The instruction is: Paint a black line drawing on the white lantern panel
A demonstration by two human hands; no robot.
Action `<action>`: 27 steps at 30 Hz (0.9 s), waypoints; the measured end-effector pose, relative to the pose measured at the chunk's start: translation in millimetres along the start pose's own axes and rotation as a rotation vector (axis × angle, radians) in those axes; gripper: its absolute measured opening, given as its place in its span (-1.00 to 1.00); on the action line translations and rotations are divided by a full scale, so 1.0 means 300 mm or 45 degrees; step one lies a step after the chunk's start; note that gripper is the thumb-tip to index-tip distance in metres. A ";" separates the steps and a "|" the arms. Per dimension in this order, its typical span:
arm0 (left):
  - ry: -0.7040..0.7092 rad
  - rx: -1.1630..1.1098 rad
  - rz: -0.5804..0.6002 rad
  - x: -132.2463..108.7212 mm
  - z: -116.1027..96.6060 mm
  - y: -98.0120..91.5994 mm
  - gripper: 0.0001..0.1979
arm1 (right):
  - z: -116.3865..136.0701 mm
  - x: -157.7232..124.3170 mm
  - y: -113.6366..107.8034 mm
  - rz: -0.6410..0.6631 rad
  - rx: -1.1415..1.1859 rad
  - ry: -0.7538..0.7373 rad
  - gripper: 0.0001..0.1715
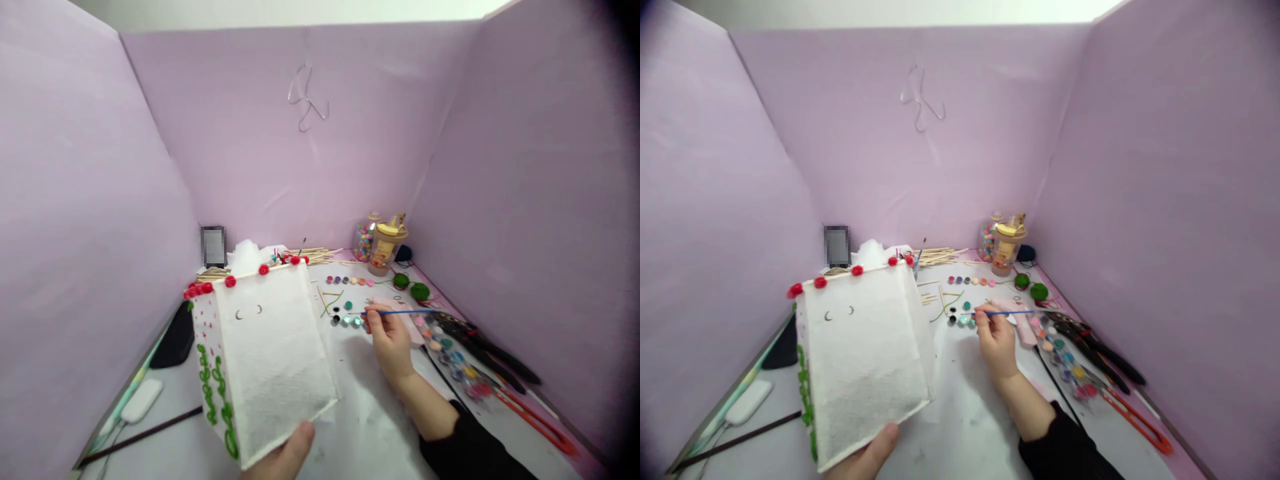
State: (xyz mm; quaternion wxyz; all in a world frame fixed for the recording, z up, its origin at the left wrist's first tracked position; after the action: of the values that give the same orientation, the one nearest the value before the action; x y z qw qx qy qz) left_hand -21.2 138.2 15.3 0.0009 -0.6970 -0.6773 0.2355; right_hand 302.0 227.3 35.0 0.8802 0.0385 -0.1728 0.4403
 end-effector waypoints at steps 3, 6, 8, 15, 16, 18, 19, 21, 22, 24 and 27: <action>0.177 0.023 -0.203 0.002 -0.005 -0.031 -0.10 | -0.002 -0.008 -0.001 -0.019 -0.059 -0.032 -0.57; 0.219 0.046 -0.242 0.001 -0.012 -0.041 -0.08 | 0.007 -0.010 0.005 0.029 -0.138 -0.061 -0.63; 0.245 0.040 -0.266 -0.002 -0.016 -0.047 -0.07 | 0.017 -0.012 0.016 0.080 -0.181 -0.089 -0.64; 0.263 0.004 -0.285 -0.004 -0.006 -0.044 -0.11 | 0.033 -0.013 0.072 0.220 -0.326 -0.192 -0.69; 0.270 0.011 -0.290 -0.005 -0.010 -0.044 -0.10 | 0.030 -0.012 0.076 0.227 -0.346 -0.201 -0.69; 0.287 0.014 -0.301 -0.008 -0.024 -0.045 -0.07 | 0.025 -0.010 0.083 0.235 -0.382 -0.213 -0.68; 0.289 0.017 -0.299 -0.010 -0.031 -0.043 -0.06 | 0.022 -0.009 0.085 0.239 -0.397 -0.217 -0.67; 0.275 0.024 -0.294 -0.016 -0.047 -0.038 -0.03 | 0.017 -0.008 0.090 0.249 -0.419 -0.222 -0.67; 0.258 0.022 -0.293 -0.020 -0.054 -0.035 -0.02 | 0.016 -0.007 0.092 0.256 -0.428 -0.224 -0.67; 0.212 0.003 -0.300 -0.031 -0.068 -0.028 -0.02 | 0.012 -0.006 0.096 0.269 -0.442 -0.226 -0.67; 0.164 -0.020 -0.311 -0.046 -0.092 -0.017 -0.01 | 0.008 -0.004 0.102 0.281 -0.459 -0.225 -0.67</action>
State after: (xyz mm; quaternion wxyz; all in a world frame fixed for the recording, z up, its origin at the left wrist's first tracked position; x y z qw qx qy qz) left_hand -16.5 134.4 46.2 0.0675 -0.6231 -0.7574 0.1831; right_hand 276.5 244.4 34.3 0.8006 -0.1003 -0.3285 0.4909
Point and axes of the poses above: each hand's wrist, its own x-axis towards the middle knuckle, its own y-axis out of the palm, z = x × y, the point moved 6 cm from there along x, towards the middle knuckle
